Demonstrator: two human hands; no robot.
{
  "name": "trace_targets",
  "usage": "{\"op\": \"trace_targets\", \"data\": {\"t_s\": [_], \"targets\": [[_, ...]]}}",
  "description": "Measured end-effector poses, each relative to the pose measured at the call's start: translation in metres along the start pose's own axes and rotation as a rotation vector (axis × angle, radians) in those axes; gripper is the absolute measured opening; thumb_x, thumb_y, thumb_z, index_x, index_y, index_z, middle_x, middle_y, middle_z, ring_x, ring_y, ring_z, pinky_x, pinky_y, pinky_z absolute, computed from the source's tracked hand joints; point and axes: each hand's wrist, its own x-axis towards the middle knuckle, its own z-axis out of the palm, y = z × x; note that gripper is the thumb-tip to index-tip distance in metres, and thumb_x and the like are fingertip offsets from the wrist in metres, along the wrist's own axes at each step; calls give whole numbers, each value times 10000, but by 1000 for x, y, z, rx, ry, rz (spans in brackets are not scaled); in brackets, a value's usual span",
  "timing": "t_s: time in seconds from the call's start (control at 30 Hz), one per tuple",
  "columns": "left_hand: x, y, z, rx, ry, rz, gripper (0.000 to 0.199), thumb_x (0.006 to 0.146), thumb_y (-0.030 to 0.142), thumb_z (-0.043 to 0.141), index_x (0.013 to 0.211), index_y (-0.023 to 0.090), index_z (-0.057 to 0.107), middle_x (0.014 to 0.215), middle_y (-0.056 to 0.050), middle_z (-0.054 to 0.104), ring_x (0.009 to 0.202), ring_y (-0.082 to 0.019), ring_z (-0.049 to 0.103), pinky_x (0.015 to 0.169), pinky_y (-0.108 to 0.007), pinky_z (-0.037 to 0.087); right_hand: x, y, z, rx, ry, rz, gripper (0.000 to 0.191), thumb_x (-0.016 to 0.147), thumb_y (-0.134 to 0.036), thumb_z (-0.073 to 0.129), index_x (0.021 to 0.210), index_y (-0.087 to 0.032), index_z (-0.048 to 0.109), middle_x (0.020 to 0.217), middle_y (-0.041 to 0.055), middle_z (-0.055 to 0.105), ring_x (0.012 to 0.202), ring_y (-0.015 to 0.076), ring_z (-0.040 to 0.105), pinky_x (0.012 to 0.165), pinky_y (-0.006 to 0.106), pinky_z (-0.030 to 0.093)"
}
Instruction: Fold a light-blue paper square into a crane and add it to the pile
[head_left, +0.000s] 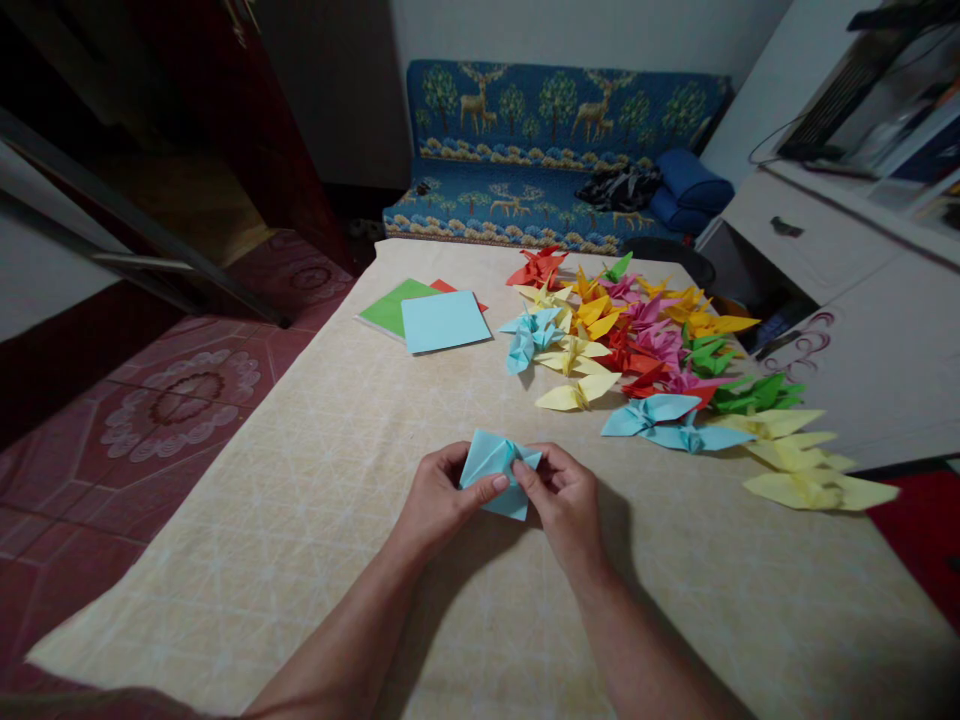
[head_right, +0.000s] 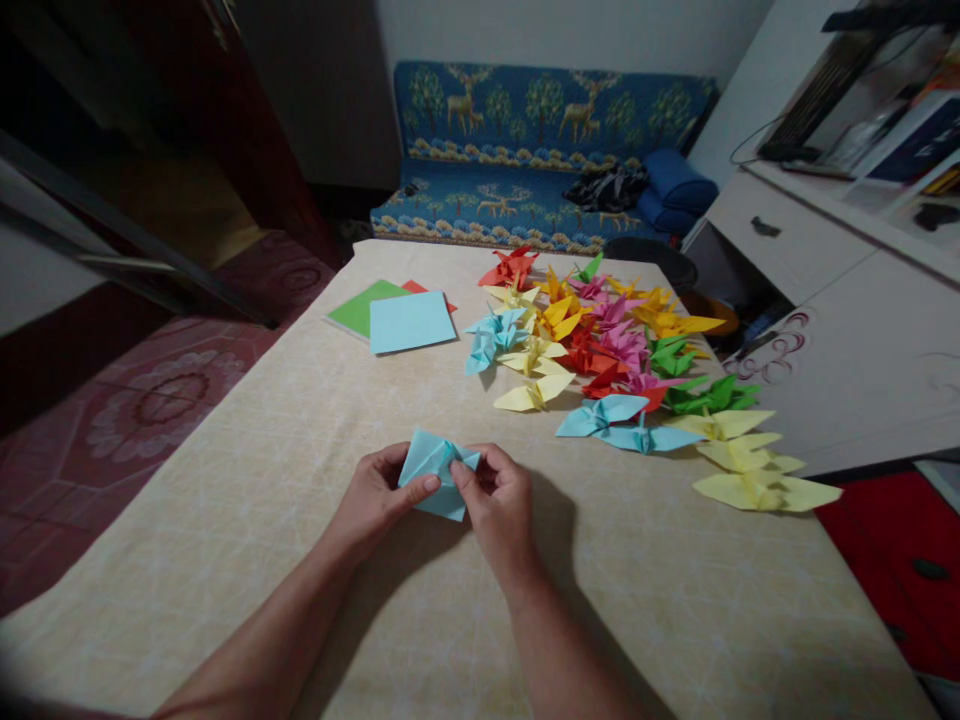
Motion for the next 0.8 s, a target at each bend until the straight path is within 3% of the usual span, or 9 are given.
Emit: {"op": "trace_targets", "data": {"t_s": [0.3,0.4,0.5,0.63,0.8], "targets": [[2,-3,-1,16,19,-37,358,703,435,785,743,92,695,625,-15,583,579,-104,481,534,-204,385,-2,-1,-1,66,-58,51,276,813,-446,681,771,-175,652,635,-17,580,585,119,520,537,212,411],[2,-4,-1,27,43,-35,369,702,441,784,718,87,682,601,-8,558,563,-97,461,521,-203,367,-4,-1,1,139,-136,69,297,795,-457,707,913,-192,644,747,9,657,681,158,603,617,241,480],[1,-4,0,44,34,-45,377,709,445,779,751,79,697,627,-25,587,583,-111,485,543,-216,387,-5,-1,4,121,-96,93,438,724,-432,777,1053,-192,617,835,41,705,739,189,646,641,262,513],[0,-3,0,26,-28,-68,368,729,434,765,816,79,720,702,-51,637,624,-128,523,572,-227,411,-1,0,4,35,14,116,385,744,-424,748,1011,-174,627,761,34,695,630,156,612,544,230,476],[0,-3,0,30,-50,-64,355,737,434,757,776,85,703,678,-35,611,613,-119,507,570,-224,395,0,1,-1,20,-51,120,302,734,-383,752,930,-174,657,719,5,665,594,129,570,525,216,443]]}}
